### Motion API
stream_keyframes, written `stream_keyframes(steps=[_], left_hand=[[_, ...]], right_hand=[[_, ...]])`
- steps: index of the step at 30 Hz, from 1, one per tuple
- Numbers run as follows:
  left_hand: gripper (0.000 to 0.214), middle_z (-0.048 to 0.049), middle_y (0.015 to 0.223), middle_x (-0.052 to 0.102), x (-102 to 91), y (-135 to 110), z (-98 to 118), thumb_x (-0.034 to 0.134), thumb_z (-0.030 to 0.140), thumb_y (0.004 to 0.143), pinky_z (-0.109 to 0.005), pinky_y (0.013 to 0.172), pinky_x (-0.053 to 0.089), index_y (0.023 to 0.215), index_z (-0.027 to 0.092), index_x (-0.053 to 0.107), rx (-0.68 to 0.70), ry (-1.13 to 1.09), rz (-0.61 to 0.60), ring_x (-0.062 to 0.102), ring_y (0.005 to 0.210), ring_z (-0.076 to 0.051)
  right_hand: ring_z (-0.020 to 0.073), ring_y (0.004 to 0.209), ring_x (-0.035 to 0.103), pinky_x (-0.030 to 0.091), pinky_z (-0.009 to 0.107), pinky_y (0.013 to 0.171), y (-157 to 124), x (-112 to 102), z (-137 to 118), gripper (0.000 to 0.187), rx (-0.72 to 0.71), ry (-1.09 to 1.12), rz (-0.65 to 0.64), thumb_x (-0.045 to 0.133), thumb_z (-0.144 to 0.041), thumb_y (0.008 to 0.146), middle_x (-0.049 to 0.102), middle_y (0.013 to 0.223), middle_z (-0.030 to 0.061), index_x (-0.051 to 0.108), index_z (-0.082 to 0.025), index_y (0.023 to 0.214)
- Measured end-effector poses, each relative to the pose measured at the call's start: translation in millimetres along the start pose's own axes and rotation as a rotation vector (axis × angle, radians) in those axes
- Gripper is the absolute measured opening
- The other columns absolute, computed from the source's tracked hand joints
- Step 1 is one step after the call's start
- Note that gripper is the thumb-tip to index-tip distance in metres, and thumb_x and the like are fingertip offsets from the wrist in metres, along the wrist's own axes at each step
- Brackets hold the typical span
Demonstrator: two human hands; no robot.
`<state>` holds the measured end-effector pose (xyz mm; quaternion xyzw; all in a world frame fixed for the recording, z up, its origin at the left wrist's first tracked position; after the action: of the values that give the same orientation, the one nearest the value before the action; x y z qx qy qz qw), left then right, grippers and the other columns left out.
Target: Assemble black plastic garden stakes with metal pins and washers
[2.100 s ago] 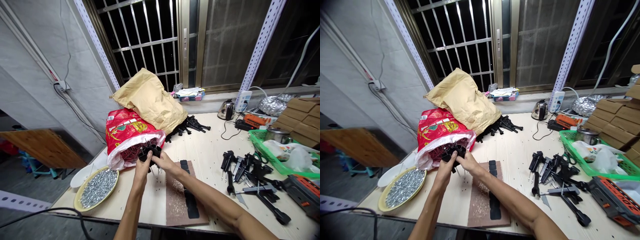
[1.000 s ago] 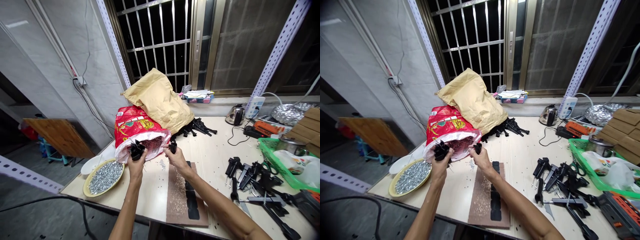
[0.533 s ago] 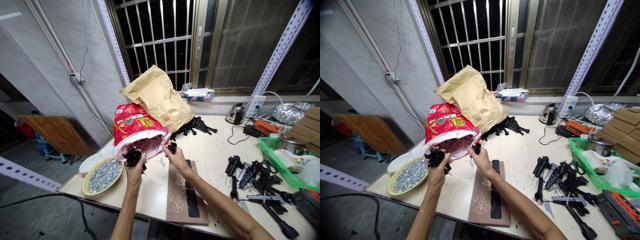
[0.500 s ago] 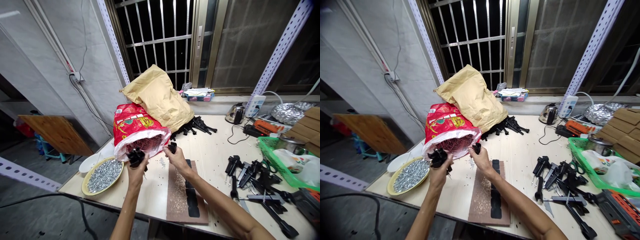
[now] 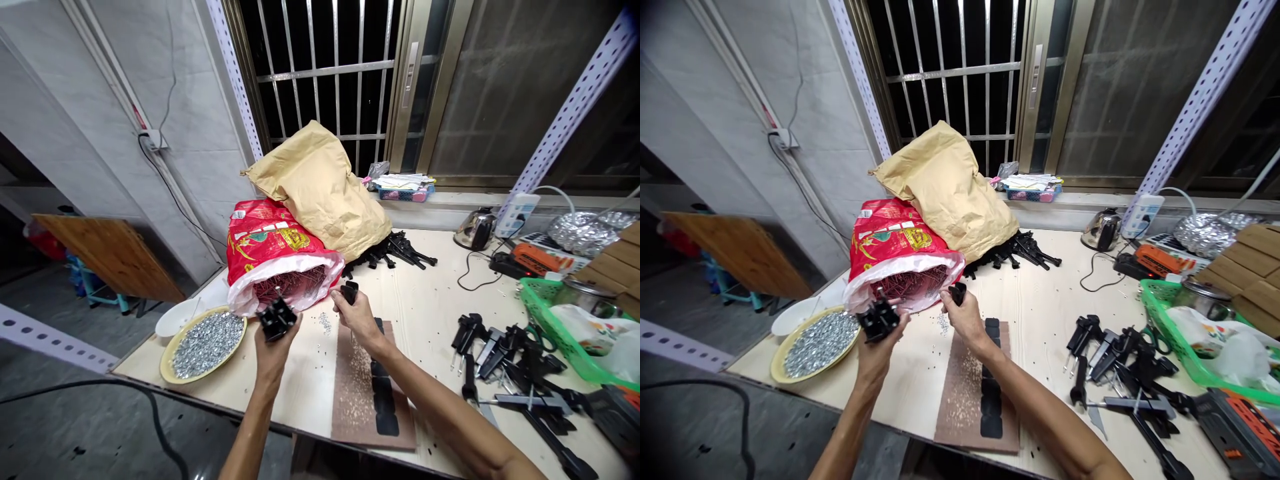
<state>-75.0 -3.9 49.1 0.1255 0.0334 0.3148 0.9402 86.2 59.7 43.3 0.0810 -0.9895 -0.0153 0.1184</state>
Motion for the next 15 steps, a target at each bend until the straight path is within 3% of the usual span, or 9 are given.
stream_keyframes(steps=[2, 4, 9, 11, 15], left_hand=[[0.052, 0.0014, 0.075, 0.063, -1.8, 4, -2, 0.075, 0.035, 0.064, -0.025, 0.064, 0.05, 0.112, 0.019, 0.061, -0.008, -0.119, 0.031, 0.06, 0.062, -0.012], [0.054, 0.0018, 0.076, 0.062, -2.3, 6, -3, 0.075, 0.034, 0.065, -0.026, 0.067, 0.05, 0.115, 0.02, 0.06, -0.018, -0.144, -0.003, 0.06, 0.062, -0.011], [0.037, -0.0056, 0.09, 0.068, 7.0, 0, -3, 0.078, 0.031, 0.061, -0.026, 0.067, 0.051, 0.092, 0.015, 0.067, -0.02, -0.055, -0.144, 0.063, 0.083, -0.018], [0.037, -0.0038, 0.084, 0.067, 12.6, -3, -4, 0.078, 0.033, 0.06, -0.025, 0.06, 0.05, 0.091, 0.016, 0.066, -0.063, -0.054, -0.193, 0.064, 0.073, -0.017], [0.032, 0.0022, 0.056, 0.058, 14.4, -3, -7, 0.078, 0.036, 0.059, -0.023, 0.048, 0.045, 0.076, 0.013, 0.064, -0.148, -0.049, -0.16, 0.053, 0.047, -0.01]], right_hand=[[0.0038, 0.038, 0.033, 0.025, 0.018, 0.036, -1, -1, -2, 0.044, 0.003, -0.011, 0.002, 0.063, -0.05, 0.074, 0.049, 0.056, -0.0048, 0.06, -0.012, 0.097], [0.0037, 0.039, 0.033, 0.024, 0.017, 0.036, -2, -3, -4, 0.045, 0.006, -0.019, 0.014, 0.063, -0.051, 0.074, 0.049, 0.056, -0.005, 0.06, -0.012, 0.096], [0.004, 0.041, 0.035, 0.025, 0.017, 0.037, -4, -7, -11, 0.042, -0.047, -0.048, 0.016, 0.064, -0.05, 0.074, 0.048, 0.056, -0.0045, 0.061, -0.012, 0.092], [0.0039, 0.042, 0.035, 0.026, 0.017, 0.038, -5, -7, -15, 0.04, -0.079, -0.048, 0.008, 0.063, -0.05, 0.076, 0.048, 0.057, -0.0044, 0.062, -0.013, 0.091], [0.0035, 0.042, 0.034, 0.026, 0.018, 0.038, -6, -9, -23, 0.04, -0.108, -0.041, -0.005, 0.062, -0.049, 0.077, 0.048, 0.058, -0.0047, 0.062, -0.013, 0.093]])
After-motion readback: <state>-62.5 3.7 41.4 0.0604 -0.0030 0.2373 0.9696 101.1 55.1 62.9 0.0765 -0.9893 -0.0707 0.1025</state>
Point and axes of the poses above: each hand's wrist, its own y-axis towards the middle knuckle, its own x-axis out of the palm, z = x × y, the point moved 1 cm from there along y, towards the middle knuckle
